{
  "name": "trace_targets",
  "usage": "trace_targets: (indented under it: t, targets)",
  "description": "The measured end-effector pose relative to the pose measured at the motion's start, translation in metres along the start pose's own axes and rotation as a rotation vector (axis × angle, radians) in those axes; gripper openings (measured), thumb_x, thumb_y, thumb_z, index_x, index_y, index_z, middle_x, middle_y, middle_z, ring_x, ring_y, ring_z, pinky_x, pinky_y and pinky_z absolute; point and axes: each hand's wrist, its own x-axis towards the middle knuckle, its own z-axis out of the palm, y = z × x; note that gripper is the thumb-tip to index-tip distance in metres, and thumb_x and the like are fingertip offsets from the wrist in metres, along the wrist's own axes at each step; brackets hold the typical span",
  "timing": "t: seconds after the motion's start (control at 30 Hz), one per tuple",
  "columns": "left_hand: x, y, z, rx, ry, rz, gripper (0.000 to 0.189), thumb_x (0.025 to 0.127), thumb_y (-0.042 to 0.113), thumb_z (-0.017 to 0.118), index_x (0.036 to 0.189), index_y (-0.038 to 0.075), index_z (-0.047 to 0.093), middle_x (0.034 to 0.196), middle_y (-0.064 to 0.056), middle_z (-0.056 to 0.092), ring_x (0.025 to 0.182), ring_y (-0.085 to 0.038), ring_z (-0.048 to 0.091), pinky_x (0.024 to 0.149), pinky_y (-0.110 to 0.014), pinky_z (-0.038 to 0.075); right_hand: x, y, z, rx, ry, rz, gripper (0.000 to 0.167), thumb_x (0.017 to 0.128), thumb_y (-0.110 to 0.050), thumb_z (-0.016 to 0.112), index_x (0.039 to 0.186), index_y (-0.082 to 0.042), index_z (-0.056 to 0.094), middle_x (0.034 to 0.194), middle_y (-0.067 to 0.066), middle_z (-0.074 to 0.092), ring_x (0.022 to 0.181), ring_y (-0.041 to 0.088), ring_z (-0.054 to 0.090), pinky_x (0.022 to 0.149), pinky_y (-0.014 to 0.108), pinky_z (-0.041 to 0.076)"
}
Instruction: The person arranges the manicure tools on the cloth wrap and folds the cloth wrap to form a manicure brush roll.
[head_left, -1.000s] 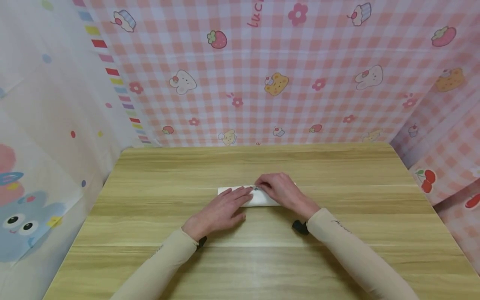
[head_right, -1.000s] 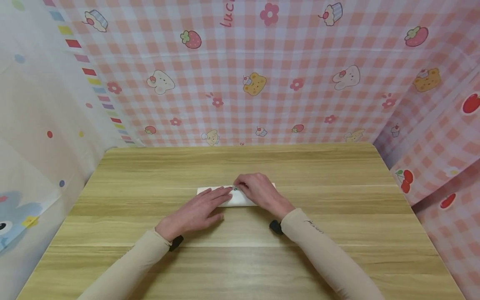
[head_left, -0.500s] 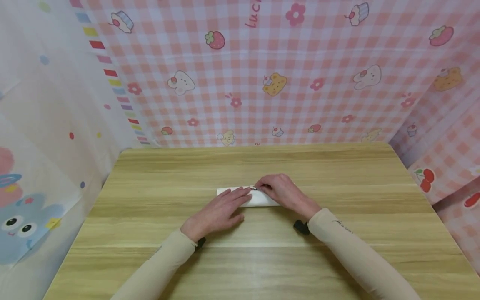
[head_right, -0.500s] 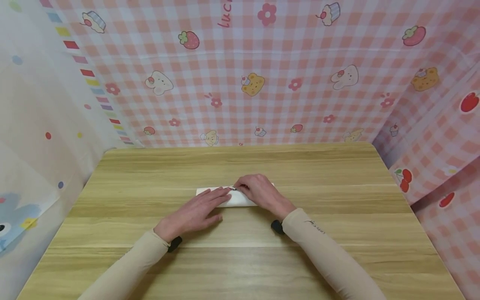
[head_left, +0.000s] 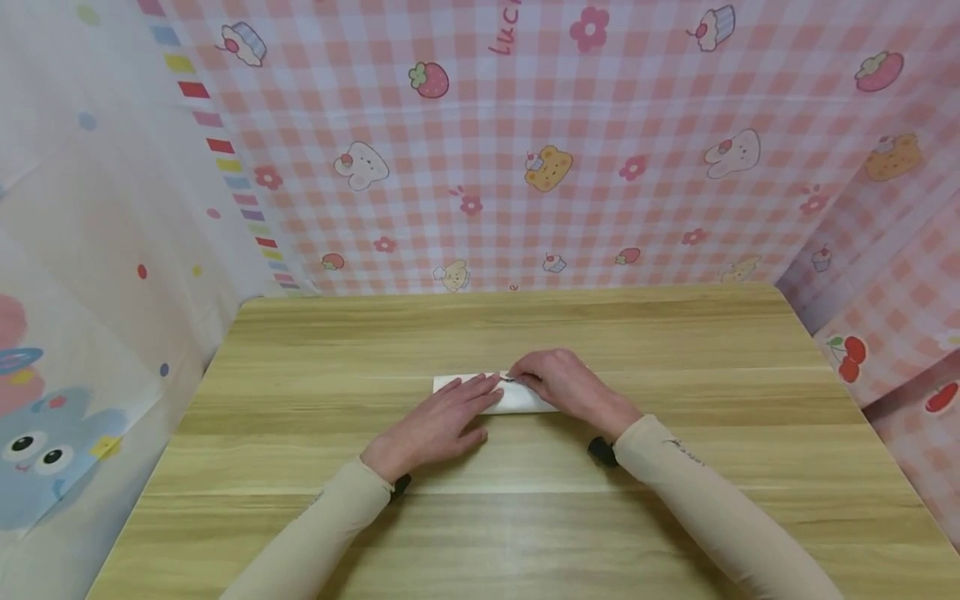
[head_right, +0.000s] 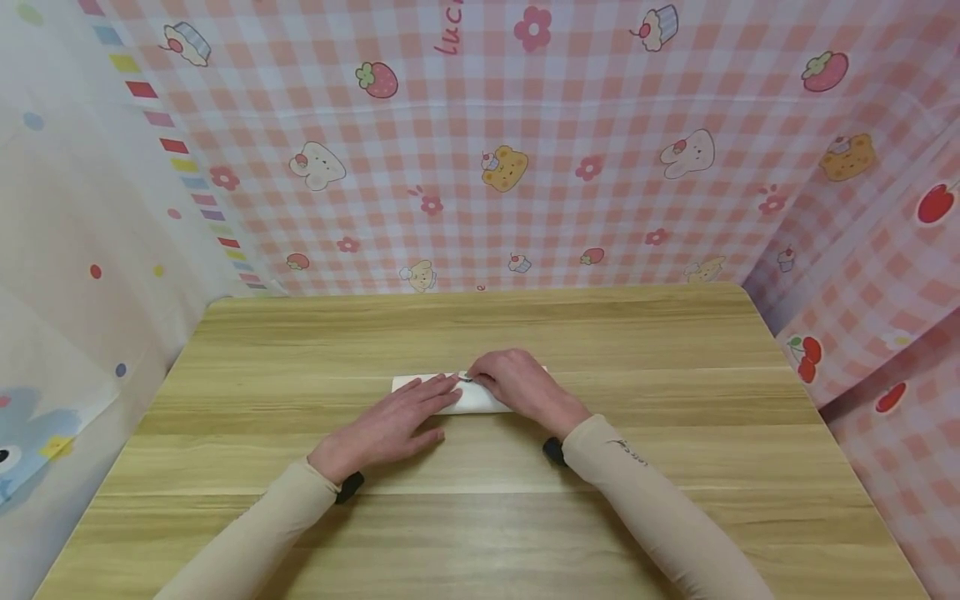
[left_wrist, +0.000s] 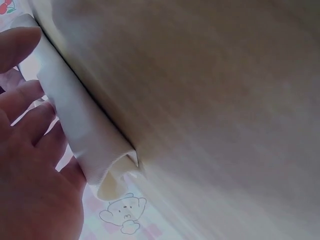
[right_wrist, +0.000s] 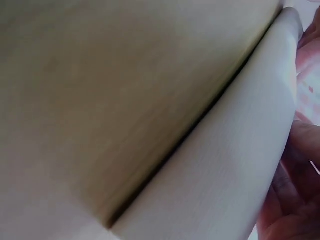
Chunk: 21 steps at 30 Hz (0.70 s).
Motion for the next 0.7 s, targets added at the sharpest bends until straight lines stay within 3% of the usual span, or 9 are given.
trace_targets:
  t: [0.4,0.7]
  targets:
    - [0.0043,0.0021,-0.0009,-0.006,-0.035,0.000,0.062,0.102,0.024,0.066,0.154,-0.001,0.045,0.165,-0.017,0.033,0.152,-0.035,0.031,0.123,-0.054,0.025,-0.0012,-0.0012,-0.0026,-0.051,-0.041,-0.057,0.014,0.098,-0.004,0.070,0.108,-0.006,0.080,0.107,0.007,0.078,0.099,0.021,0.075,0.087,0.036,0.060]
    - [0.0002,0.0029,-0.0020,-0.015,-0.014,-0.007,0.060,0.102,0.026,0.065,0.153,0.001,0.047,0.165,-0.014,0.034,0.152,-0.032,0.033,0.122,-0.053,0.027,0.0005,0.0021,-0.0093,0.072,-0.135,0.042,0.018,0.100,-0.007,0.067,0.114,-0.009,0.079,0.112,0.005,0.077,0.105,0.020,0.072,0.091,0.037,0.058]
